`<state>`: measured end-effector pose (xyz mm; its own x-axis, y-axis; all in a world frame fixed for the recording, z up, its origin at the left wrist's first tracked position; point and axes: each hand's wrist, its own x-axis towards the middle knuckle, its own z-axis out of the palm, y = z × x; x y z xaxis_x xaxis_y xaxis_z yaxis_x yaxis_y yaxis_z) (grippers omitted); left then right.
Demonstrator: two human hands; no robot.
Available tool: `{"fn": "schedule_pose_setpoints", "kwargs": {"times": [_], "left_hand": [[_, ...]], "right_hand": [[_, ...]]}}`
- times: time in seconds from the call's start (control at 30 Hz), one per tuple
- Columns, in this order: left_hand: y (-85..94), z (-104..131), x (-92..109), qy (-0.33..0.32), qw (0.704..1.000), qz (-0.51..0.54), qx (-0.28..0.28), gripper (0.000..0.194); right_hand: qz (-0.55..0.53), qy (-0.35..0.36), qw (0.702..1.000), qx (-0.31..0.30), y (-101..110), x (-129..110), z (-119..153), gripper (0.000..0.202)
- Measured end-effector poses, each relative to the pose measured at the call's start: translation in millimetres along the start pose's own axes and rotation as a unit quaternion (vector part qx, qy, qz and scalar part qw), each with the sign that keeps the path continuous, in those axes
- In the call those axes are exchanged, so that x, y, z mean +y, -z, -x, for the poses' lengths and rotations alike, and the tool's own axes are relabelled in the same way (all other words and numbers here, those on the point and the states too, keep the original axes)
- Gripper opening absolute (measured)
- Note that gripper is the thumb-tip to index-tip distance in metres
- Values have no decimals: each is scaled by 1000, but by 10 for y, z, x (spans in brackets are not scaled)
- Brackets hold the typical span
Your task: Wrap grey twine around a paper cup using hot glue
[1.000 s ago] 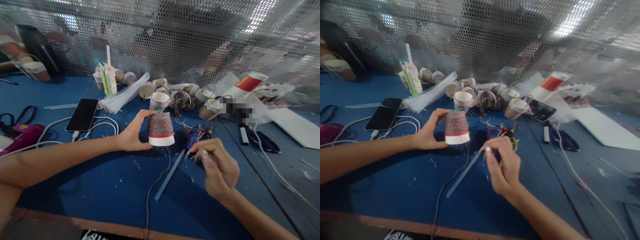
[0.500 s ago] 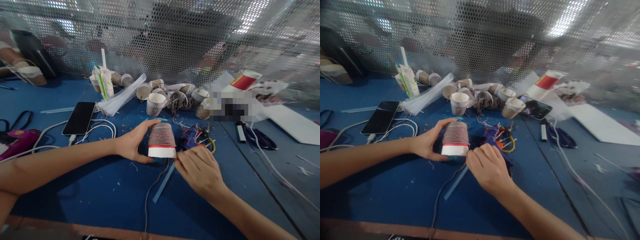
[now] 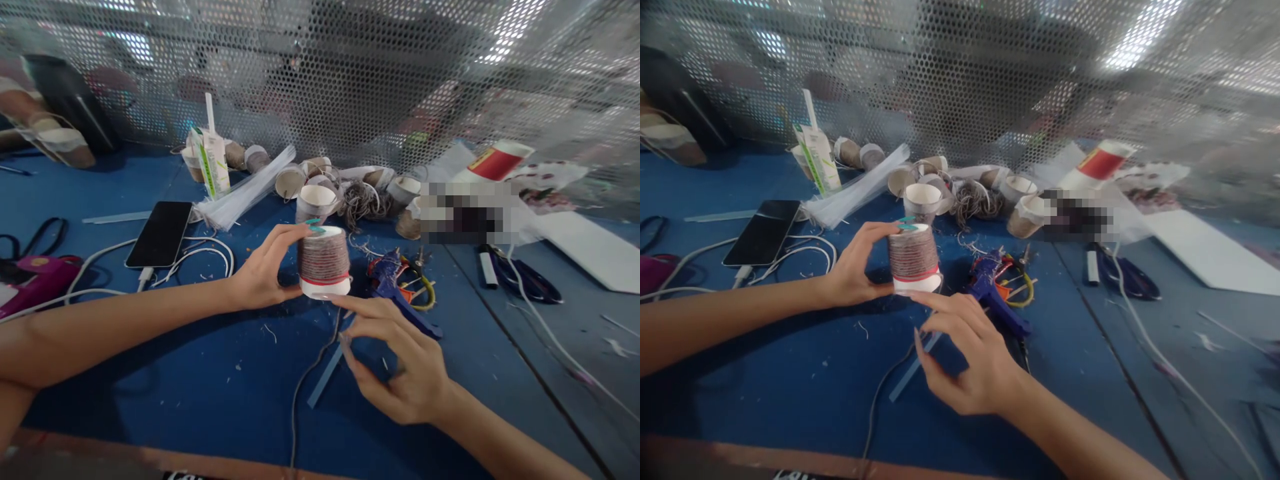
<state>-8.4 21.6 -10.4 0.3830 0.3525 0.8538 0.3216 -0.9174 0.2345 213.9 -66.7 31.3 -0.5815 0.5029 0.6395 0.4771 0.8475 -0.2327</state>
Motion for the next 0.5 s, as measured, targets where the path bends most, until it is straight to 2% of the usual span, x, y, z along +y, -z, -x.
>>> {"fn": "schedule_pose_setpoints", "kwargs": {"times": [0.07, 0.17, 0.27, 0.4, 0.5], "left_hand": [[2, -2, 4, -11, 1000, -2, 8, 68], [9, -6, 7, -12, 1000, -7, 13, 66], [11, -8, 0, 0, 1000, -8, 27, 69], [6, -4, -16, 17, 999, 18, 29, 71], [-7, 11, -40, 27, 998, 48, 19, 72]], "right_hand": [[-11, -21, 999, -33, 8, -13, -4, 16], [-21, -50, 998, -17, 25, -28, 8, 15], [-29, -69, 997, 33, 39, -17, 60, 17], [-21, -113, 981, 154, 17, 49, 133, 18], [-13, -151, 974, 170, -12, 93, 149, 17]]}}
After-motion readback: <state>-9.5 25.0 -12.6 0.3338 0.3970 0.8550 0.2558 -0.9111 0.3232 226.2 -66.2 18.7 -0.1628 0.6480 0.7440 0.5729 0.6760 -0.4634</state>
